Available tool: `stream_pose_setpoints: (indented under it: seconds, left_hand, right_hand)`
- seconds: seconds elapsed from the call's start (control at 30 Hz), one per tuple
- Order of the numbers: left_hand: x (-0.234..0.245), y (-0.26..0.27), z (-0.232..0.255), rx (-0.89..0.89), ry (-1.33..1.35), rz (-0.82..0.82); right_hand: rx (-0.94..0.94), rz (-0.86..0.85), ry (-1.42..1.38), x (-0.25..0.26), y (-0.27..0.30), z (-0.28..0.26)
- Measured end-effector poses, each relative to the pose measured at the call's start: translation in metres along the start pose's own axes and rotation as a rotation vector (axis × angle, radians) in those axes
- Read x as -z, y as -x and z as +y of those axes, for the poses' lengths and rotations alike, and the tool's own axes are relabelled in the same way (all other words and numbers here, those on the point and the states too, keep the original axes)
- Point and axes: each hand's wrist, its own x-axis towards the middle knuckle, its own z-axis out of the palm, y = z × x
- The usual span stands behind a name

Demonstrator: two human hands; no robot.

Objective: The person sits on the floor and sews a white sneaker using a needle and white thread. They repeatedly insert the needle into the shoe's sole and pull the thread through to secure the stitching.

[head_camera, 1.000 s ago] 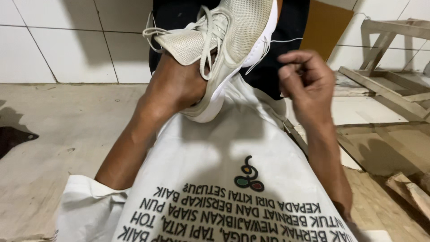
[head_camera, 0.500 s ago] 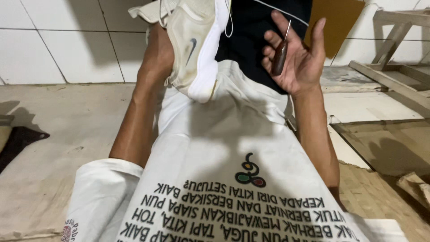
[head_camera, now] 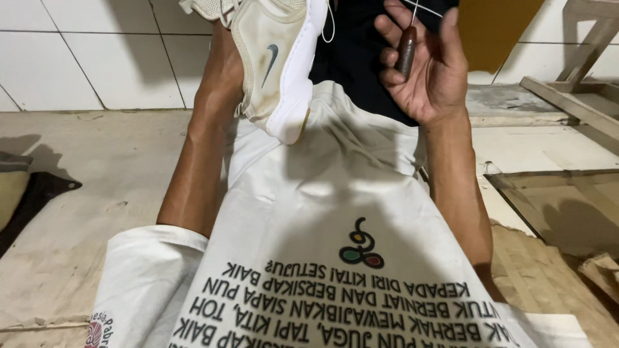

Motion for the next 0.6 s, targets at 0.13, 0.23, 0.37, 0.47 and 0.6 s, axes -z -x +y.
stream_pose_setpoints:
  seconds: [0.13,0.23,0.37,0.47,0.6]
  left_hand:
    - [0.000,-0.001,0.001,-0.034,0.005,-0.024]
    - [-0.003,-0.009,0.006,-0.050,0.070,-0.006]
    - [-0.002,-0.011,-0.006,-0.139,0.046,-0.014]
    - [-0.004,-0.014,-0.001,-0.089,0.043,-0.010]
    - [-0.004,-0.014,0.004,-0.008,-0.071,0.019]
  right_hand:
    - [0.065,0.190,0.145,-0.011,-0.006,0.002]
    - [0.091,0.232,0.157,-0.011,-0.009,0.002]
    - [0.155,0.305,0.190,-0.012,-0.010,0.008]
    - [0.222,0.353,0.228,-0.011,-0.010,0.011]
    - [0.246,0.320,0.284,-0.012,-0.010,0.014]
